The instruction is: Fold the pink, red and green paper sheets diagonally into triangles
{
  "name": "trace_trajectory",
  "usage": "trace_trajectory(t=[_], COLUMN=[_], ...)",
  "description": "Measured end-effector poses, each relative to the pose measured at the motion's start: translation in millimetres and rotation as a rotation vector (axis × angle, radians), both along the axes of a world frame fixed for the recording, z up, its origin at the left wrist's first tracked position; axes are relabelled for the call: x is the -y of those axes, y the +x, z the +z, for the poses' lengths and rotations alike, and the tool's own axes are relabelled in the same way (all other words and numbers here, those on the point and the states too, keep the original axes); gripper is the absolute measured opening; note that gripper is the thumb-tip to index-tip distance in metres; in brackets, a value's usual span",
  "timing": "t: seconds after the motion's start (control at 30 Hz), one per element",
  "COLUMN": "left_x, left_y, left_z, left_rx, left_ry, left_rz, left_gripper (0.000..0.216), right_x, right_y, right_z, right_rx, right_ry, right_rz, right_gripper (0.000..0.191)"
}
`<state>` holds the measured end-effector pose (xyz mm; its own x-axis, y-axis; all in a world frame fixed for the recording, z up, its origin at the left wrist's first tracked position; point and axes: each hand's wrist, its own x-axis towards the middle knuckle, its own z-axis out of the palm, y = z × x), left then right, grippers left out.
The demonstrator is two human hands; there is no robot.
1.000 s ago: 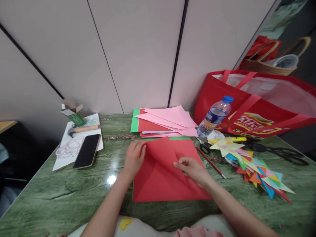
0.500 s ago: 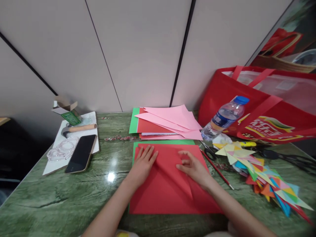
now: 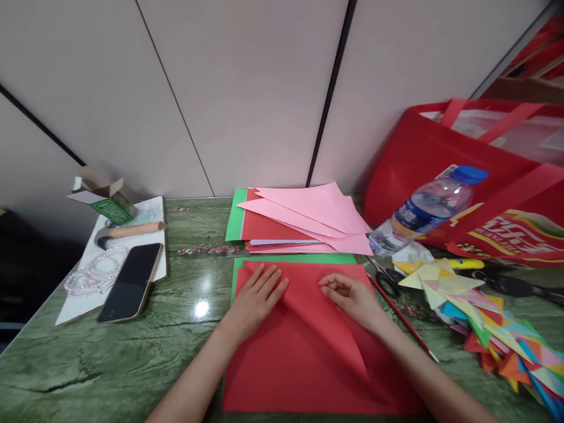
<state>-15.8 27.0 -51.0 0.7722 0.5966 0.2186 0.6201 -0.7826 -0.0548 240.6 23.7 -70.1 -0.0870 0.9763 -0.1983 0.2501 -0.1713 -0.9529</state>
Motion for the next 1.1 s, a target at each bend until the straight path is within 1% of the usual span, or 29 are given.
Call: trace_trajectory(t=[0.07,0.13,0.23,0.33,0.43,0.53,0.6,0.7,0.77,0.83,0.9,1.0,1.1], left_x=[0,2,9,14,15,14,14,13,12,12,12,15,21], left_y=[0,-1,0,1,3,5,5,5,5,4,5,6,6], left_z=[0.8,2.6,7.2,11.6,14.3,16.2,16.7,15.1,12.1,8.0,4.0,-0.3,-1.6], left_rx=[-0.034,-0.062,-0.090,-0.105,-0.101,-0.069,-0.050,-0.037,-0.043,-0.057,-0.072,-0.079,-0.059], left_ry=[0.043,0.093,0.130,0.091,0.028,-0.033,-0.070,-0.109,-0.135,-0.161,-0.184,-0.204,-0.200], left_rz=[-0.020,-0.016,-0.012,-0.001,0.050,0.084,0.083,0.063,0.051,0.055,0.073,0.122,0.195], left_gripper=[0.047,0.046,0.045,0.049,0.059,0.067,0.071,0.073,0.071,0.072,0.077,0.087,0.090], right_x=[-1,-3,-7,-9,-9,-9,-8,-9,-9,-8,-8,-6,-5], right_y=[-2,-3,-4,-1,1,2,1,-1,-2,-1,0,3,4], right_z=[3.7,7.3,11.5,13.4,13.2,11.8,10.3,6.1,2.2,-1.8,-5.0,-8.3,-11.5], right_rx=[-0.027,-0.058,-0.135,-0.272,-0.392,-0.440,-0.417,-0.284,-0.186,-0.123,-0.060,0.096,0.190], right_ry=[-0.009,-0.024,-0.127,-0.224,-0.283,-0.310,-0.281,-0.149,-0.052,0.012,0.068,0.151,0.175], right_rz=[-0.017,-0.065,-0.138,-0.169,-0.170,-0.177,-0.190,-0.204,-0.181,-0.128,-0.076,-0.026,0.026], right_gripper=[0.035,0.037,0.040,0.046,0.056,0.057,0.054,0.049,0.046,0.042,0.036,0.028,0.025])
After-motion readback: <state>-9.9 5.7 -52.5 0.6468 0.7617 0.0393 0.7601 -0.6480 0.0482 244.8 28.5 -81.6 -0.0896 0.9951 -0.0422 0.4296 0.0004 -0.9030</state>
